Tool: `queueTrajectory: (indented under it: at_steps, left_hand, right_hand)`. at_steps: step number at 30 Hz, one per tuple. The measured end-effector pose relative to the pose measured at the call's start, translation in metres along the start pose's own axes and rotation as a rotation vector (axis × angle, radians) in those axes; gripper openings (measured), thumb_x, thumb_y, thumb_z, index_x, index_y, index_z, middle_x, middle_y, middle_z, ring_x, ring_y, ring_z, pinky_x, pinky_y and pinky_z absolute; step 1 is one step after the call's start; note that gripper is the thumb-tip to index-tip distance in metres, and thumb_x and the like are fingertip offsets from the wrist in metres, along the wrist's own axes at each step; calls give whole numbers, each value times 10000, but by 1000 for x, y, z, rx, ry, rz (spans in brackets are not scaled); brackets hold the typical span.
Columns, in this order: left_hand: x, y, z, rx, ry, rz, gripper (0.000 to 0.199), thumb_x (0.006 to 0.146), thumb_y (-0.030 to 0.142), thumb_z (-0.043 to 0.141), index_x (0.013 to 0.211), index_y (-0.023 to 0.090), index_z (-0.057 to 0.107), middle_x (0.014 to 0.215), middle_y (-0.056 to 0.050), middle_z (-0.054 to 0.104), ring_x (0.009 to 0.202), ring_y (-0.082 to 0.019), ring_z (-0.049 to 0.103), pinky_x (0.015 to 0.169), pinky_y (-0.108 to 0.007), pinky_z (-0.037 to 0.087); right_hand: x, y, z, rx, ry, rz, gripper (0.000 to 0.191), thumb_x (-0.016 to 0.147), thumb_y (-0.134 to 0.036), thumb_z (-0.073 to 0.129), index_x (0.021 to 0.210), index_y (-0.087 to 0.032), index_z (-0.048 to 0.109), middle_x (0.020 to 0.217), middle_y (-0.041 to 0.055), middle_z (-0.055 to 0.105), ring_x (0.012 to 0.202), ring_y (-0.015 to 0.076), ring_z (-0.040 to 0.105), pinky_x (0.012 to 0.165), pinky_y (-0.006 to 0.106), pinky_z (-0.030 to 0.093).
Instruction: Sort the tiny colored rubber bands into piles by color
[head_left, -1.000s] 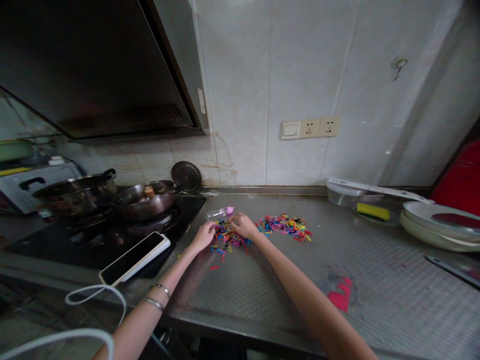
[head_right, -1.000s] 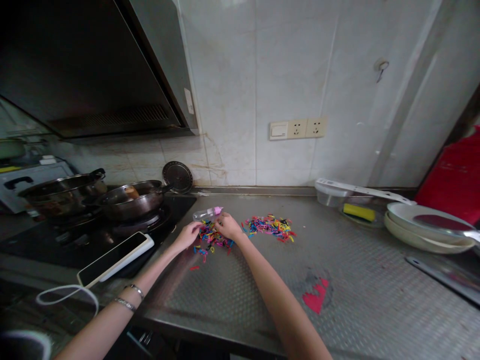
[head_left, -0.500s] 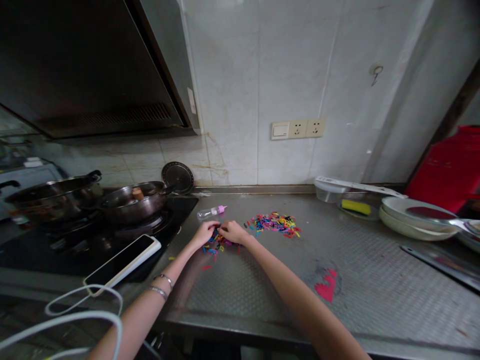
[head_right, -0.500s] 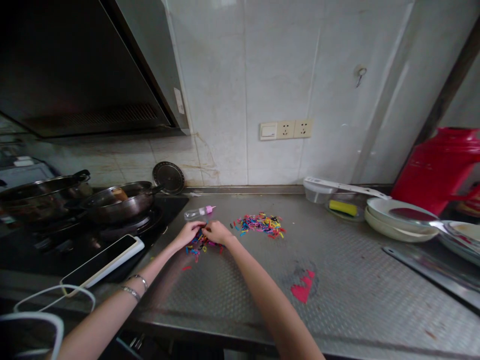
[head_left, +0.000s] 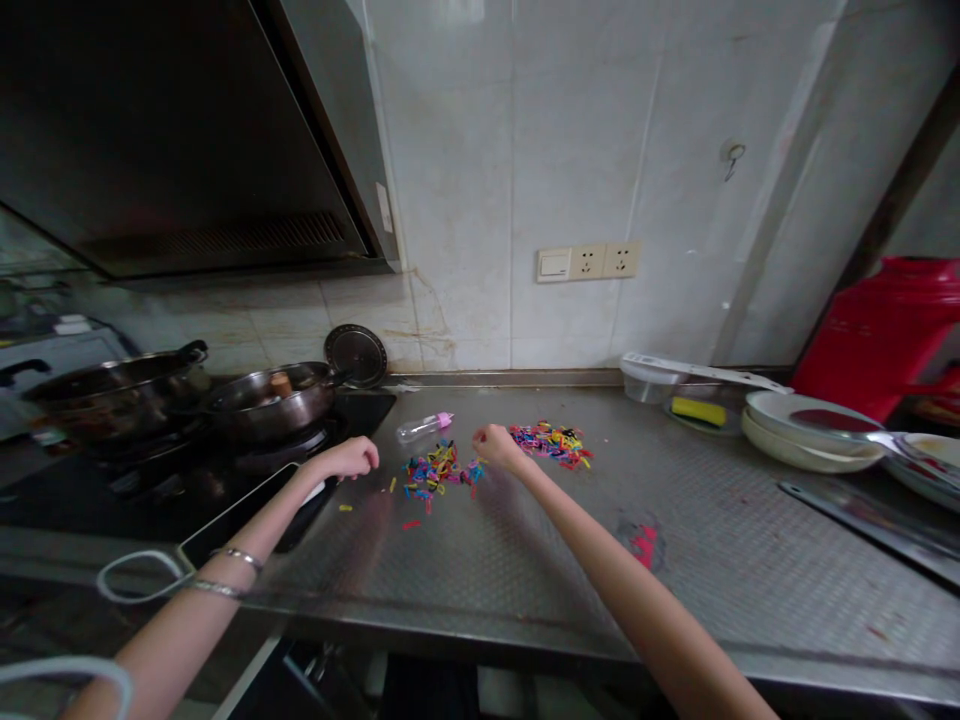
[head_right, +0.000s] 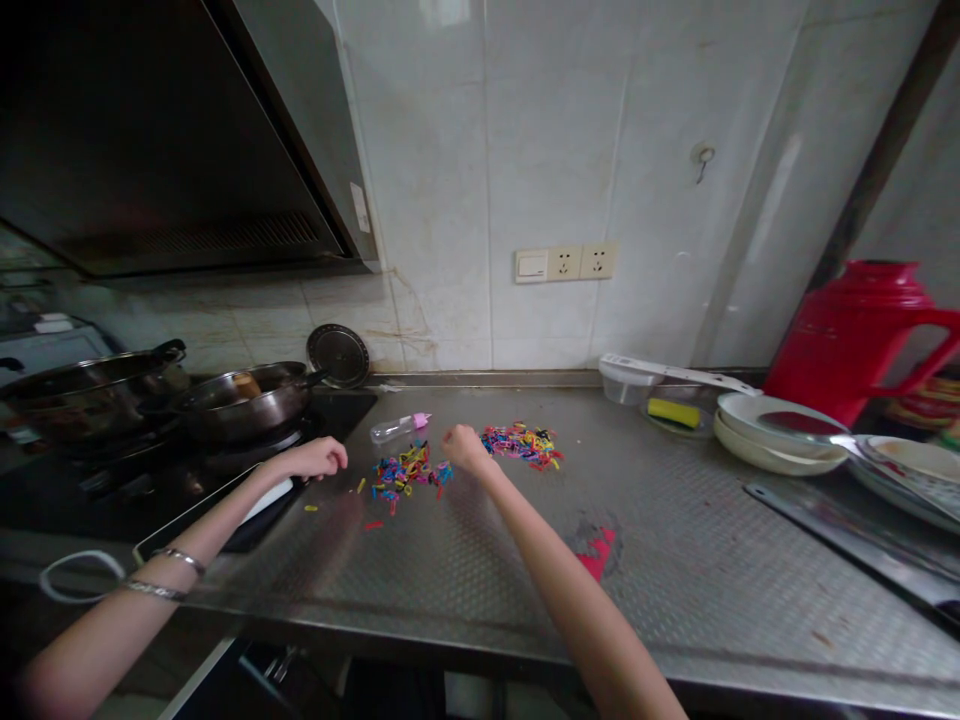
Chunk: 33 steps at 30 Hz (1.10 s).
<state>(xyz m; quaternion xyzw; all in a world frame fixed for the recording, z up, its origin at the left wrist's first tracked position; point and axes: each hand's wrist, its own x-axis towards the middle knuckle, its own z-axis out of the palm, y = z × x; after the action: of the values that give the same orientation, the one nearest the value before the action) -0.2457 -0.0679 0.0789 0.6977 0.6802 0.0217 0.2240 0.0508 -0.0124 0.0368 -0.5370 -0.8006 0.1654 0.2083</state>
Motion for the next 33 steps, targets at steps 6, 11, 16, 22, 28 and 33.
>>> queueTrajectory:
  at_steps: [6, 11, 16, 22, 28, 33]
  left_hand:
    - [-23, -23, 6, 112, -214, -105, 329, 479, 165, 543, 808, 149, 545, 531, 4, 564, 440, -139, 529, 324, -169, 356]
    - [-27, -26, 22, 116, -202, -147, 299, 481, 111, 542, 770, 163, 488, 498, 22, 536, 456, -151, 555, 350, -195, 414]
    - [-32, -15, 24, 75, -206, -147, 92, 547, 113, 513, 633, 133, 490, 493, -14, 541, 493, -169, 586, 405, -238, 465]
    - [-18, -3, 33, -29, -116, -31, 93, 574, 118, 479, 644, 119, 541, 511, -17, 548, 499, -147, 580, 420, -221, 463]
    - [10, 21, 60, -246, 77, 173, 141, 609, 230, 509, 699, 133, 558, 549, -2, 552, 489, -122, 543, 405, -200, 431]
    - [8, 41, 63, -275, 272, 247, 325, 674, 403, 496, 843, 137, 575, 593, 2, 559, 522, -113, 517, 438, -191, 389]
  right_hand:
    - [-7, 8, 4, 15, -145, 63, 201, 663, -191, 502, 726, -102, 671, 599, 110, 651, 516, 165, 607, 484, 198, 421]
    - [-10, 0, 18, 69, -176, 100, 251, 675, -201, 505, 854, -112, 656, 668, 104, 666, 434, 133, 581, 403, 177, 397]
    - [-10, -15, 25, 147, -159, 72, 286, 685, -222, 523, 932, -135, 639, 723, 71, 667, 501, 114, 596, 417, 143, 383]
    - [-13, -21, 24, 208, -138, 41, 287, 724, -219, 504, 981, -167, 619, 715, 27, 663, 517, 93, 591, 463, 137, 394]
    - [-14, 2, 7, 132, -81, 80, 321, 648, -153, 568, 964, -119, 610, 701, 66, 665, 629, 140, 625, 557, 167, 436]
    - [-27, 7, 7, 243, -308, 168, 474, 583, -96, 602, 1050, -137, 532, 570, 21, 645, 452, 135, 595, 435, 177, 441]
